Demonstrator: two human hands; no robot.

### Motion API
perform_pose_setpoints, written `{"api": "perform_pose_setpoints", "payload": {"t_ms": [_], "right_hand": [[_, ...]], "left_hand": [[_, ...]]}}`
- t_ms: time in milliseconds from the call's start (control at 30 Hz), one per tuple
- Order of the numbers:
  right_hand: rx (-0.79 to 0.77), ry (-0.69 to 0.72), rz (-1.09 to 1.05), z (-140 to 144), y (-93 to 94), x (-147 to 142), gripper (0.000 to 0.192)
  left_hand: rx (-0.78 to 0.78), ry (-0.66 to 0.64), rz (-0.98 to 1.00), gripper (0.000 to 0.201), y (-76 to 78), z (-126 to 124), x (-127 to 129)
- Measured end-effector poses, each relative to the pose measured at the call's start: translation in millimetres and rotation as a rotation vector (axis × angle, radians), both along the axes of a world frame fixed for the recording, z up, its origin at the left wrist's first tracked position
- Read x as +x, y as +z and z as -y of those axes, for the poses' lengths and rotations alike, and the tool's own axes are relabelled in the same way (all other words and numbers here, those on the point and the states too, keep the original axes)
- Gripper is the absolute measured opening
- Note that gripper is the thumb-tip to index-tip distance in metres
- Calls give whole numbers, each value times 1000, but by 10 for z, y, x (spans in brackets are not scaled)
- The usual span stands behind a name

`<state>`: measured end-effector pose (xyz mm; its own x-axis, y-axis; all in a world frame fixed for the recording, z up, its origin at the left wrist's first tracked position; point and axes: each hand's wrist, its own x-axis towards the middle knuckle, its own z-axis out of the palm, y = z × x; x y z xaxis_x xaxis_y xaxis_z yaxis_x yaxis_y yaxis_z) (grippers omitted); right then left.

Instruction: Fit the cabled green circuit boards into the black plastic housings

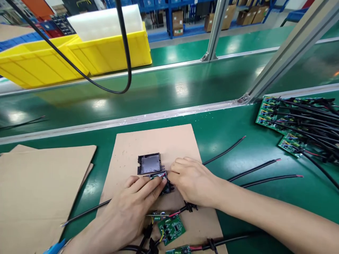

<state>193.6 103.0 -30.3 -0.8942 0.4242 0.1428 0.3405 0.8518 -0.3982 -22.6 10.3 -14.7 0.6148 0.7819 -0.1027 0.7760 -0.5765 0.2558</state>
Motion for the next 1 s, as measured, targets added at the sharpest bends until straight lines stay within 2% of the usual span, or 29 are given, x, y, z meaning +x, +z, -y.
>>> {"api": "perform_pose_setpoints", "payload": {"t_ms": [133, 233, 300, 367, 433, 533, 600, 667, 767, 867, 933, 1000], "right_hand": [[-61, 27, 25, -20, 18, -7, 28], [-108, 27, 18, -40, 31, 12, 24], [-122, 13, 13, -59, 38, 32, 20], [-132, 4, 26, -72, 45, 48, 17], [-135, -6, 42, -67, 49, 52, 16], [-105, -8, 58, -7, 57, 40, 14], [-58, -13, 81, 31, 88, 42, 14], [-20, -27, 119, -15, 164, 72, 19], [82, -95, 129, -397, 371, 149, 25], [245, -227, 113, -1117, 628, 169, 23], [294, -337, 154, -1605, 754, 121, 26], [313, -410, 181, -1939, 796, 55, 31]], "left_hand": [[-48, 26, 88, 61, -2, -24, -26], [-62, 81, 266, 53, 37, -12, -144], [-19, 159, 398, 48, 59, 24, -263], [42, 274, 439, 42, 52, 77, -378], [70, 369, 366, 33, 4, 141, -454], [94, 425, 211, 14, -100, 239, -488], [126, 437, 141, 14, -121, 274, -501], [157, 445, 105, 21, -54, 229, -552], [268, 517, 69, 23, 198, -108, -720], [393, 607, 22, 21, 457, -783, -914], [413, 621, 27, 19, 535, -1281, -995], [431, 648, 43, 21, 513, -1656, -1019]]}}
